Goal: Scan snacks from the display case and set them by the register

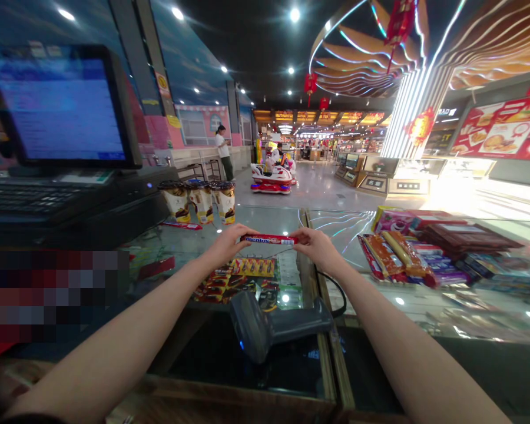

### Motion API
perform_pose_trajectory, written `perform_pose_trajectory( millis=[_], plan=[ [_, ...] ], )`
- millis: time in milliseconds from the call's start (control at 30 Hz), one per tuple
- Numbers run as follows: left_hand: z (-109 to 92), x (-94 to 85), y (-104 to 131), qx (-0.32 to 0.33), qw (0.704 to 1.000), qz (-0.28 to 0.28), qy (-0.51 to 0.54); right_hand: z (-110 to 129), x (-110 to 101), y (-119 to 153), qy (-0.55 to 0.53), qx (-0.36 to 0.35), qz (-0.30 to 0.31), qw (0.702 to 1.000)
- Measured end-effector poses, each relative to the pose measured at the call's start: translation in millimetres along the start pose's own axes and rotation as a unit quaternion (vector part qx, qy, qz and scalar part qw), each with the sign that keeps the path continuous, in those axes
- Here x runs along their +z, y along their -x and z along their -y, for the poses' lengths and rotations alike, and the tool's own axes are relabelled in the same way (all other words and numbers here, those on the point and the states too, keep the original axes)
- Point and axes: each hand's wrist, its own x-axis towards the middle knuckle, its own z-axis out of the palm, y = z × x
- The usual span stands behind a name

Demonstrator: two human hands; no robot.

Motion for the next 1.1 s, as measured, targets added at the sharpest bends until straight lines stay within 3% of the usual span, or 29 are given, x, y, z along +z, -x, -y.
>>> perform_pose_trajectory(
  millis=[200, 367, 567, 700, 833, 900, 1033, 1100],
  plan=[
    [-1, -4.8, 3, 0.001, 1.0, 0.003, 0.012, -4, 4, -9, -0.038, 0.036, -0.023, 0.998],
    [-6, 3.8, 4, -0.002, 0.996, 0.034, 0.077, 3, 11, -9, -0.089, 0.041, -0.012, 0.995],
    [-2, 13.2, 6, 0.022, 0.998, 0.042, 0.045, 6, 20, -9, -0.101, 0.059, -0.012, 0.993],
    [-1, 12.8, 7, 0.013, 0.997, 0.059, 0.038, 9, 20, -8, -0.048, 0.054, -0.006, 0.997],
    [3, 5.2, 7, 0.004, 0.999, 0.039, 0.013, 28, 3, 1, 0.073, 0.016, 0.007, 0.997],
    [7, 1.2, 8, -0.011, 0.999, 0.03, 0.001, 46, -10, 10, 0.101, -0.002, 0.046, 0.994],
    [15, -2.7, 9, -0.03, 0.999, 0.028, -0.014, 86, -28, 32, 0.064, 0.019, 0.294, 0.954],
    [18, -3.1, 10, -0.031, 0.999, 0.026, -0.016, 102, -28, 42, 0.084, 0.031, 0.36, 0.929]
  ],
)
